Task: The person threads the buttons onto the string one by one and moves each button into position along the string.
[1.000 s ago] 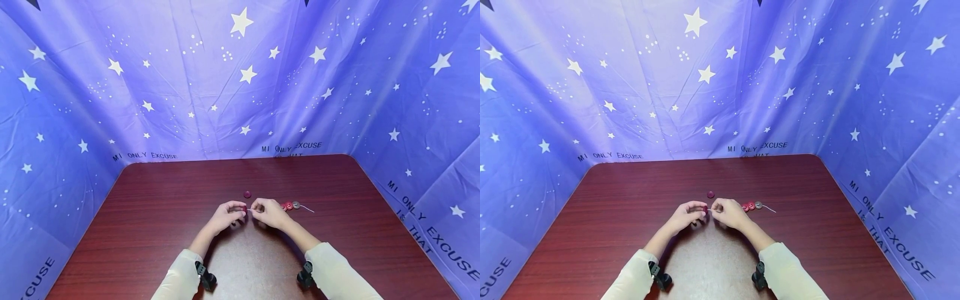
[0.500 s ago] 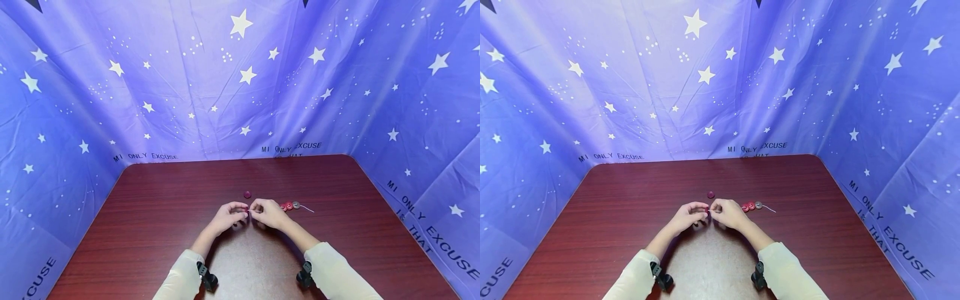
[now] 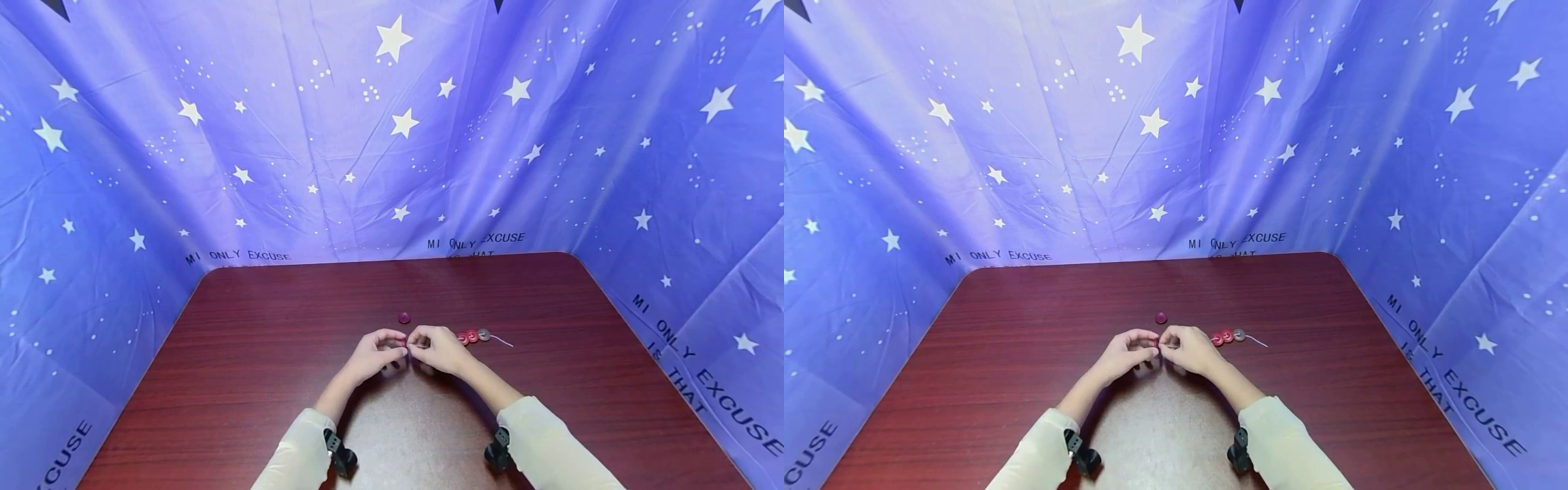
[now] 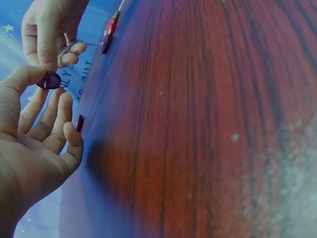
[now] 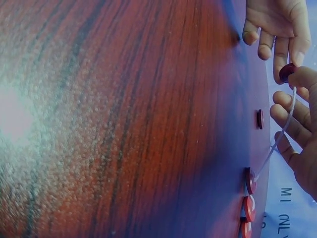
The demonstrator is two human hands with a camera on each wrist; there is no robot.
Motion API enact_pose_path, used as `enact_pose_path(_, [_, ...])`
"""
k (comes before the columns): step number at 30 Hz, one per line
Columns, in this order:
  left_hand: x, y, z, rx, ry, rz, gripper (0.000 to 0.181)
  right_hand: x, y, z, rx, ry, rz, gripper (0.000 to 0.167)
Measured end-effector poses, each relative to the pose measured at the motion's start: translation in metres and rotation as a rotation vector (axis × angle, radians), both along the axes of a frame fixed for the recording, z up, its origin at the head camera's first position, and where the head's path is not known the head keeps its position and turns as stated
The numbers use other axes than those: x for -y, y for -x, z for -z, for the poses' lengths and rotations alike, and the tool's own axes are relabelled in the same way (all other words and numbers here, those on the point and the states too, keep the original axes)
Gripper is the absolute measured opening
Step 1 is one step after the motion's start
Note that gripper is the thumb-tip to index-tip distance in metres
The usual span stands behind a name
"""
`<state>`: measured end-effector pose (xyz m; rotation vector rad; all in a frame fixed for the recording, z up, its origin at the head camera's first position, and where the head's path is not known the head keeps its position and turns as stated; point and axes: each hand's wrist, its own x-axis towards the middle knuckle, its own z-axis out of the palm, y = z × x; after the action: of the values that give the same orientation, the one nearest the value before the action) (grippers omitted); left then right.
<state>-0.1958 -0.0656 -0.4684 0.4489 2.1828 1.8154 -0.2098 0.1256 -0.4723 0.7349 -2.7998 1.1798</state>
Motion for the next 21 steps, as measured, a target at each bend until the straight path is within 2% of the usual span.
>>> enact_pose_path(5, [-0.002,-0.002,-0.002,-0.039,0.005,-0.011,0.032,0.0,0.001,0.001,0.014,0.051,-0.006,0.005])
enact_pose_path(10, [-0.003,-0.002,-0.003,-0.071,0.016,-0.022,0.032,0.0,0.002,0.001,0.063,0.123,0.001,0.007])
enact_pose_path(16, [-0.005,-0.004,-0.008,-0.108,0.027,-0.05,0.032,0.0,0.003,0.001,0.097,0.127,0.035,0.011])
enact_pose_path(21, [-0.007,-0.007,-0.015,-0.123,0.042,-0.077,0.03,0.0,0.003,-0.002,0.164,0.15,0.066,0.017])
